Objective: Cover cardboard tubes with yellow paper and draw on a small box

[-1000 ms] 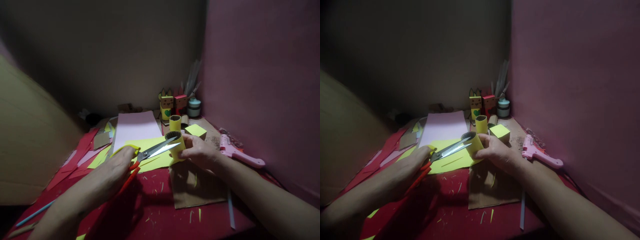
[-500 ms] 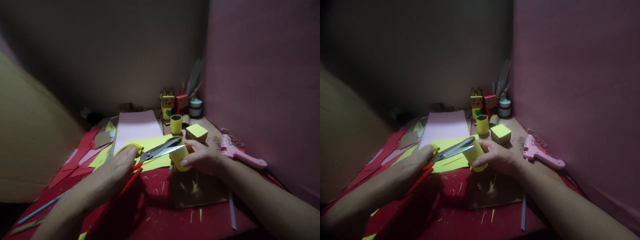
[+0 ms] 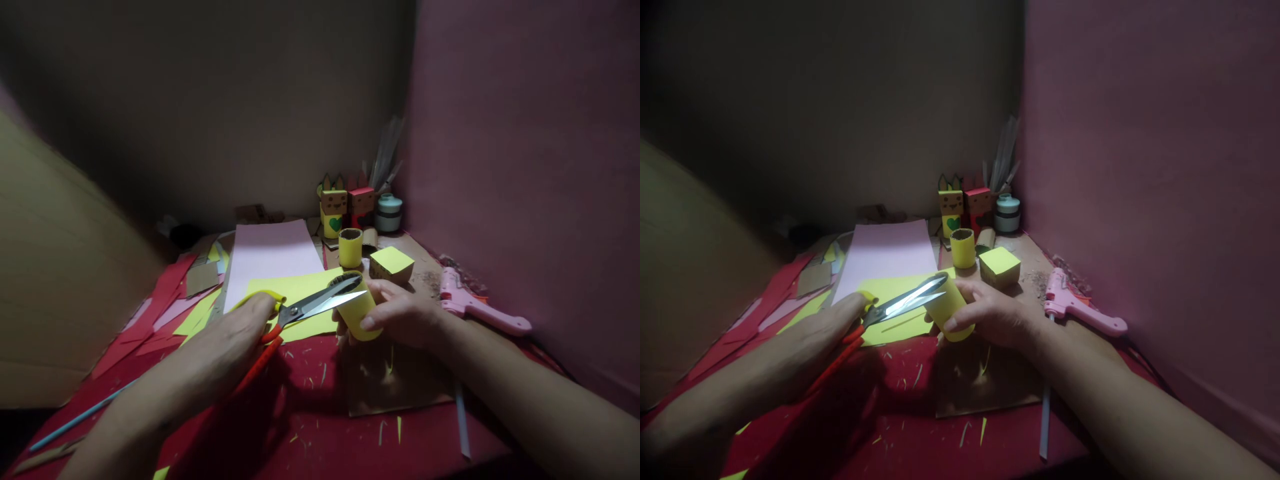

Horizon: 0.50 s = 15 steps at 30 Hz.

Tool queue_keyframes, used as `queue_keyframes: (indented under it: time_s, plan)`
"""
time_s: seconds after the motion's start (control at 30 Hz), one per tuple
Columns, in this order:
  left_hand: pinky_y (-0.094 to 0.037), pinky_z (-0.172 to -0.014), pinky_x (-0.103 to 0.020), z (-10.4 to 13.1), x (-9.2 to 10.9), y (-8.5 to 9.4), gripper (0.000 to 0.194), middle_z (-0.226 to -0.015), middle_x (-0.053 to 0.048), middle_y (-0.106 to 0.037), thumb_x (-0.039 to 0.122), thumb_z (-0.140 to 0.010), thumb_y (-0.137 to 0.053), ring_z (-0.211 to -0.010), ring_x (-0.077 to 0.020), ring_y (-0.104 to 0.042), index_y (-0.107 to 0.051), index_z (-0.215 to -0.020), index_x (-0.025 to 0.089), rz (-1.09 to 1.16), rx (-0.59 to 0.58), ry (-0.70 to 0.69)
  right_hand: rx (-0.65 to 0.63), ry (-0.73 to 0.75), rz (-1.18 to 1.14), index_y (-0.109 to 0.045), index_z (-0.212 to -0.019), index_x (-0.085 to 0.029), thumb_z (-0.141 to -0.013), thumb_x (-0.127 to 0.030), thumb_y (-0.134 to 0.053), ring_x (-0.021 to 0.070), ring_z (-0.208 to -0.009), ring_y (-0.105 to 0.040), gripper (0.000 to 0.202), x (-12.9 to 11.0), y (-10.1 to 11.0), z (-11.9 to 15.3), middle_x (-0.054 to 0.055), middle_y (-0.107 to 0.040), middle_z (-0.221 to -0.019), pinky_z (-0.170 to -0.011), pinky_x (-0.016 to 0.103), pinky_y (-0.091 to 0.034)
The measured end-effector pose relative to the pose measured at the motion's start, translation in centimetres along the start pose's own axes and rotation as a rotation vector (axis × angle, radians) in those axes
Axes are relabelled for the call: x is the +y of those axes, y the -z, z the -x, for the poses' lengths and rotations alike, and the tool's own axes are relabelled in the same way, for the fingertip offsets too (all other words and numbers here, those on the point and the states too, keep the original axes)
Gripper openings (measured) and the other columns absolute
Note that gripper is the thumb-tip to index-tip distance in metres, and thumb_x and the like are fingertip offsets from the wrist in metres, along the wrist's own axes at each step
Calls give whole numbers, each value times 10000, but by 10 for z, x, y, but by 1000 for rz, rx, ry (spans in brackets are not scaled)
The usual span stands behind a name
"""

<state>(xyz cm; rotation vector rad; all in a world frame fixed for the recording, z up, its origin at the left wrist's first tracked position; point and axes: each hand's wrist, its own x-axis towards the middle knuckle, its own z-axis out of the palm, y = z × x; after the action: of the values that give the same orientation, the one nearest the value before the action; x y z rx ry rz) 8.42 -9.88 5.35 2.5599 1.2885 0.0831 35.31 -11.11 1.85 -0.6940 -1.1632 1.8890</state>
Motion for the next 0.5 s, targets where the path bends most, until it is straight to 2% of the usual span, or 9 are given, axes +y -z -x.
queue_keyframes:
  time_s: [0.07, 0.17, 0.33, 0.5]
  plan:
    - [-347, -602, -315, -2, 0, -1, 65, -816, -24, -498, 277, -866, -406, -688, -175, -426, -371, -895, 230, -49, -33, 18, 2, 8, 4, -625, -1011, -141, -518, -79, -730, 176, -711, -615, 508, 0, 0, 0, 38, -643, -809, -636, 285, -483]
    - [-328, -578, -314, -5, -1, -2, 104, -781, -17, -481, 309, -864, -410, -647, -169, -404, -359, -902, 227, -101, -9, 6, -14, 13, -3, -624, -1024, -137, -531, -75, -721, 172, -691, -619, 506, 1, 0, 0, 37, -646, -801, -629, 285, -481]
    - [-289, -516, -289, -7, -6, -6, 98, -717, -2, -457, 318, -851, -390, -559, -143, -367, -373, -835, 223, -120, 106, -44, -14, 11, -22, -613, -1027, -138, -539, -73, -724, 174, -677, -619, 504, 1, 2, 0, 36, -644, -794, -612, 283, -483]
    - [-260, -471, -259, -7, -9, -8, 96, -685, 13, -445, 308, -824, -396, -512, -118, -335, -365, -788, 224, -136, 190, -96, 28, 20, -25, -612, -1004, -132, -487, -95, -755, 175, -694, -597, 537, 4, 4, -4, 36, -627, -782, -623, 288, -479]
